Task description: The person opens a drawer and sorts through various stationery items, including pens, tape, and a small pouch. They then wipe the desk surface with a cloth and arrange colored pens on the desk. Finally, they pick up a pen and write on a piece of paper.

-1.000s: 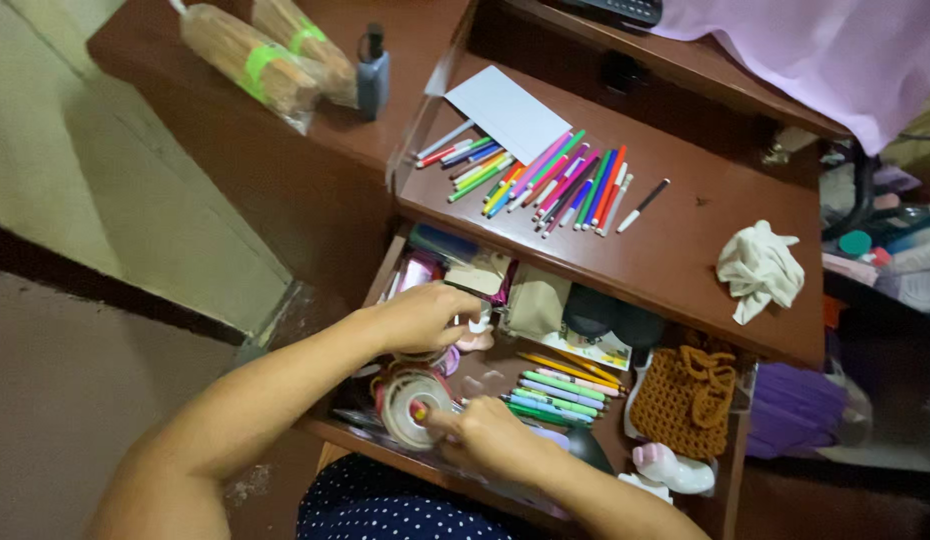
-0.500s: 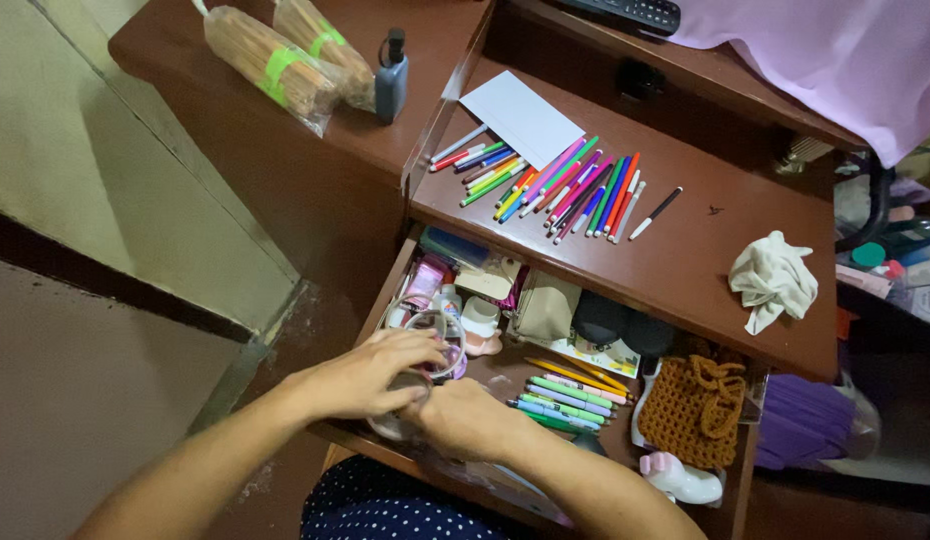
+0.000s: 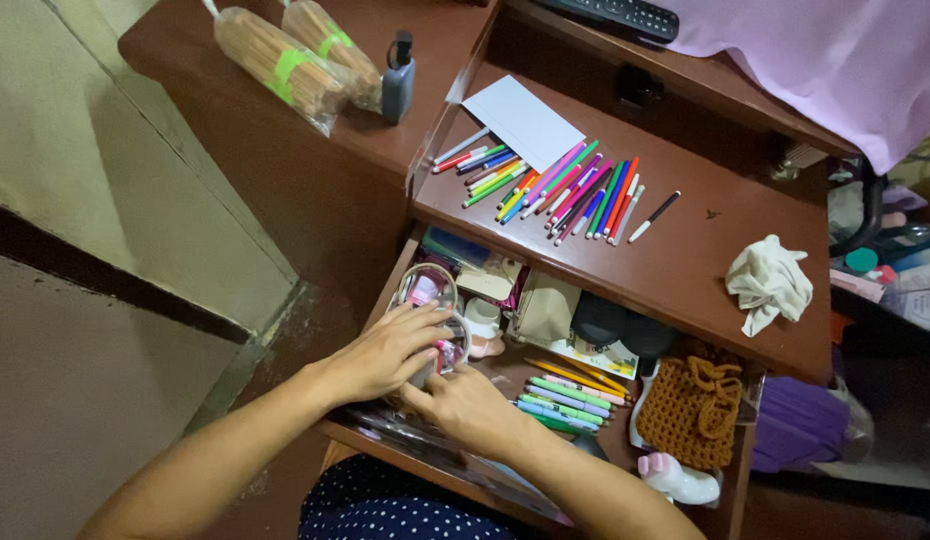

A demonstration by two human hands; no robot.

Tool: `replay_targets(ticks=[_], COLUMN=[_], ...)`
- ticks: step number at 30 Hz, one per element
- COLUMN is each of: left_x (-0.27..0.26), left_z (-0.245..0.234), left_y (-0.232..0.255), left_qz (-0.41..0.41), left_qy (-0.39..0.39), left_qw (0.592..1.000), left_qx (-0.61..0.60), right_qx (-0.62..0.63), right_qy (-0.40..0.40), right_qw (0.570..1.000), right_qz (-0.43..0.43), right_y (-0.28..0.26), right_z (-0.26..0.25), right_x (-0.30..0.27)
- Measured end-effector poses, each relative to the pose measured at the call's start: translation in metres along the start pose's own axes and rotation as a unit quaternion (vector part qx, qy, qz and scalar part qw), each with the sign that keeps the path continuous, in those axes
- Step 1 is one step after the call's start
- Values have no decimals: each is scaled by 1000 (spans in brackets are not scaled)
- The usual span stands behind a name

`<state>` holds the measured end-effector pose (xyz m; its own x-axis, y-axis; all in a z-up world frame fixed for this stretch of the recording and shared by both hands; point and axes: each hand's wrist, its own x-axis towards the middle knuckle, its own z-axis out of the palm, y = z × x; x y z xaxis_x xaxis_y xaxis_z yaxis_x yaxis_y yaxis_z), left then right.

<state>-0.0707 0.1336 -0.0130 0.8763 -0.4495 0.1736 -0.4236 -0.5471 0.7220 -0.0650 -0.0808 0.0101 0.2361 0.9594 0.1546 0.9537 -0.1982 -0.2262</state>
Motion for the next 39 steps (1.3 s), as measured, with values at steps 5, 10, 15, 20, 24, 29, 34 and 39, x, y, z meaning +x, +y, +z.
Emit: replay_targets(ticks=[5,10,15,20,24,29,34,39], left_x=[-10,-12,-14,-14,-5,6,20,23], left_z=[-1,1,-9,-14,-11,-4,5,14], left_y=[-1,3,13,17,19,16,23,36], left_qz=[45,58,45,-10,13,73,86,87], left_qy=[3,-5,-6,-68,-48,-30,-80,52], left_qw=[992,981,983,990,994,988,976,966], left_qx=[115,188,176,120,99,132,181,237], right_qx=[-2,-62,-79,-7,79,-3,-114,-150], right_qy=[112,91,94,143,203,99,11,2], right_qw=[988,984,982,970,955,962,948,945], right_qz=[106,139,140,198,199,255,298,289], right_y=[11,35,41,47,44,46,66,77], right_z=[4,14,25,35,35,40,56,75], right_x=[-26,-33,-29,-20,-32,-73,-97,-100])
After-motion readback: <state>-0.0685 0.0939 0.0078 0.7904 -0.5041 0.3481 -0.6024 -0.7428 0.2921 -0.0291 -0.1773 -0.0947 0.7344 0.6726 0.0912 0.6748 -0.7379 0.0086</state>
